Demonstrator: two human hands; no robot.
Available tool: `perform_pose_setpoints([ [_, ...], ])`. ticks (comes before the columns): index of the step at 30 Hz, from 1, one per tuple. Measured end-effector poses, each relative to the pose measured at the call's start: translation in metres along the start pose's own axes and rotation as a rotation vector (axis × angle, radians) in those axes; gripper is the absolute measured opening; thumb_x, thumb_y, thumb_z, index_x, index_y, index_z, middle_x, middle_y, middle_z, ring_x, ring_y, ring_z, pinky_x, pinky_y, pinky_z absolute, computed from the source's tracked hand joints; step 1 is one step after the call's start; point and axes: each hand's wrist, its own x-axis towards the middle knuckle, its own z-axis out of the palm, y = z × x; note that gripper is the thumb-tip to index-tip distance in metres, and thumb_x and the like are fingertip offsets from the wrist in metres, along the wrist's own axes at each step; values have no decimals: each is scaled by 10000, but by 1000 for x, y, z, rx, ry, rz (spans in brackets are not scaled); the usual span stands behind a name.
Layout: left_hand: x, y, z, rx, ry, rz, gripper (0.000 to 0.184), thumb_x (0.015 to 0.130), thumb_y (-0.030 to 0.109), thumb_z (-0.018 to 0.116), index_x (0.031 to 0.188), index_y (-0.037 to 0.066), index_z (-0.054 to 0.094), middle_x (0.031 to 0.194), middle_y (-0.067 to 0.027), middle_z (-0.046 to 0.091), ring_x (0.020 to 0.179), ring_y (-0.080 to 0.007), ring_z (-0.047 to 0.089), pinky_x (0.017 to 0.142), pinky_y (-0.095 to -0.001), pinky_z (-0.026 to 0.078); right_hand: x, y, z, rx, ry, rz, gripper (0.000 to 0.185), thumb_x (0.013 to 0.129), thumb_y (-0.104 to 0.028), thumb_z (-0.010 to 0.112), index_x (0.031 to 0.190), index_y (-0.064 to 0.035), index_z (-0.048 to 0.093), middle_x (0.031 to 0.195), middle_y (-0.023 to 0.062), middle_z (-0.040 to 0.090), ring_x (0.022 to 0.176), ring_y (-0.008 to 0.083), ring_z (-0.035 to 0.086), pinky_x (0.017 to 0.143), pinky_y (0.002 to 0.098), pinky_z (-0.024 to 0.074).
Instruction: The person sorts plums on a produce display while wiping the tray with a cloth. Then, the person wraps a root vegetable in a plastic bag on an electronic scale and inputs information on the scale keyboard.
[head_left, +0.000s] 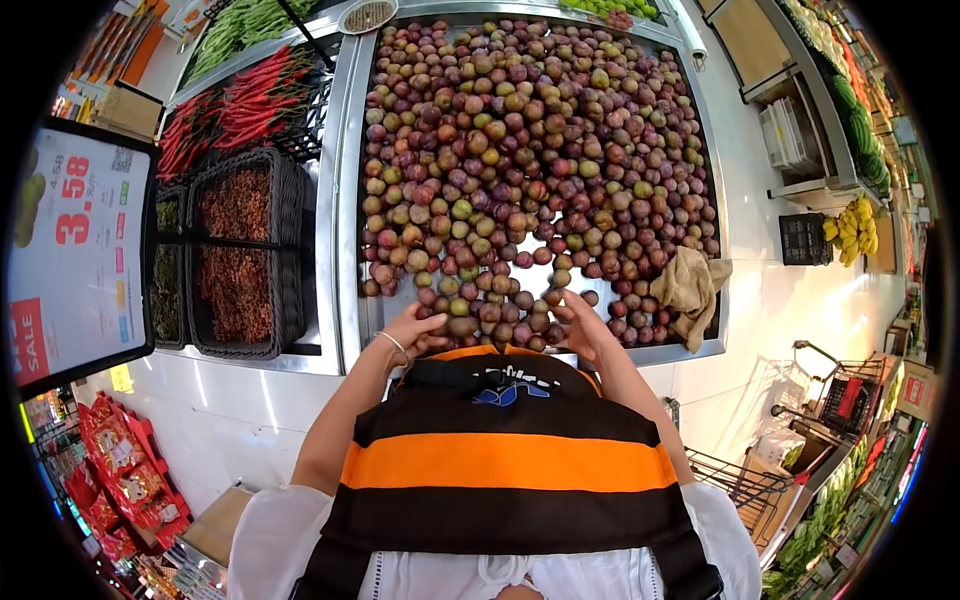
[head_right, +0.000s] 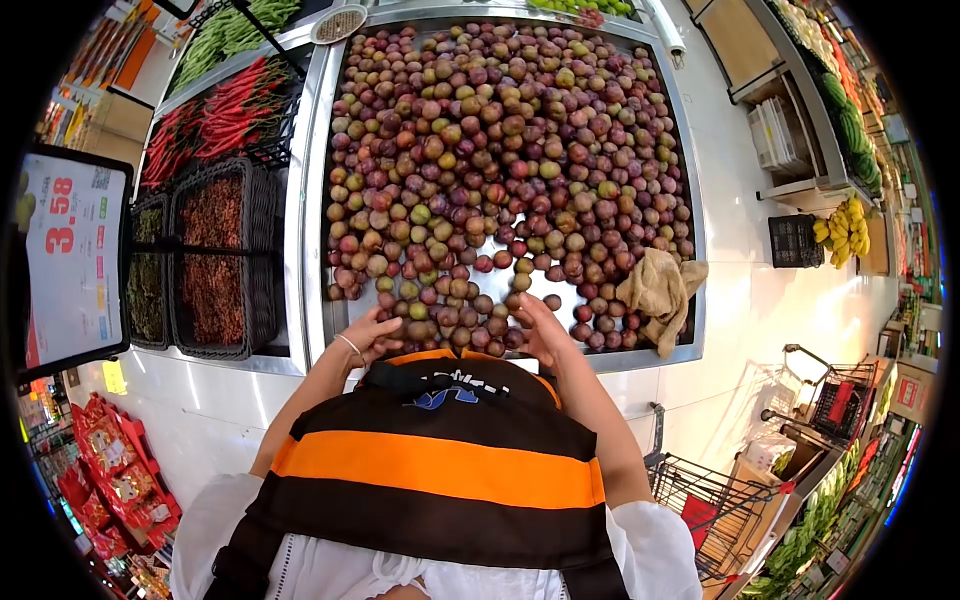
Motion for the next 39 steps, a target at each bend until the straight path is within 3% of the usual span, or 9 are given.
perform_pose_setpoints([
  [3,12,-6,5,-465,-285,-55,556,883,287,665,1353,229,373,972,5,511,1010,-296,611,394,-133,281,15,1,11,166,-124,20,613,908,-567,477,1381,-192,369,1323,74,465,1115,259,534,874,469,481],
  [7,22,-2,20,-651,-260,-148,392,885,425,619,1180,182,535,974,-9,566,838,-231,631,403,-132,336,43,0,28,334,-228,18,586,929,-577,418,1374,-196,399,1352,72,459,1215,265,484,973,487,429],
  [13,42,17,53,-799,-413,-152,568,833,616,532,1191,176,538,1017,19,604,721,-121,580,432,-118,380,62,-33,61,491,-290,-7,644,925,-580,420,1377,-122,392,1400,104,425,1291,290,412,1068,494,341],
  [22,44,61,77,-933,-480,-148,559,839,600,556,1137,127,552,965,-33,622,678,-127,580,413,-132,387,53,-78,98,521,-189,-277,608,958,-536,379,1390,-109,377,1391,99,433,1285,270,418,1079,438,339],
  [28,50,159,109,-937,-548,158,636,832,635,518,1223,133,516,1069,-69,593,724,-126,574,427,-106,407,63,-166,134,419,-69,-371,511,963,-464,436,1325,-102,435,1286,107,530,1175,270,520,995,416,428],
  [30,47,201,109,-869,-463,181,655,841,630,504,1229,101,505,1093,-104,578,715,-106,558,439,-88,414,59,-183,131,344,-289,-376,526,962,-440,461,1379,-127,389,1336,129,492,1212,277,492,1012,432,401],
  [32,41,216,102,-783,-523,265,743,837,635,492,1280,43,426,1219,-218,503,640,-42,435,465,-79,397,35,-186,118,32,25,-464,581,963,-427,472,1427,-103,338,1408,140,423,1293,283,412,1046,402,356],
  [35,22,211,77,-679,-463,314,769,782,567,640,1369,201,302,1335,-276,435,610,-52,452,460,-111,359,7,-182,24,-609,283,-996,575,932,-234,568,1425,-45,340,1425,174,396,1295,277,406,1044,373,342],
  [39,-21,166,58,-499,-142,459,673,957,334,533,1493,278,130,1311,-245,490,595,-70,464,470,-133,365,-54,-151,-129,-1083,997,-789,636,833,-178,624,1405,-48,379,1367,204,452,1241,325,466,1029,388,371],
])
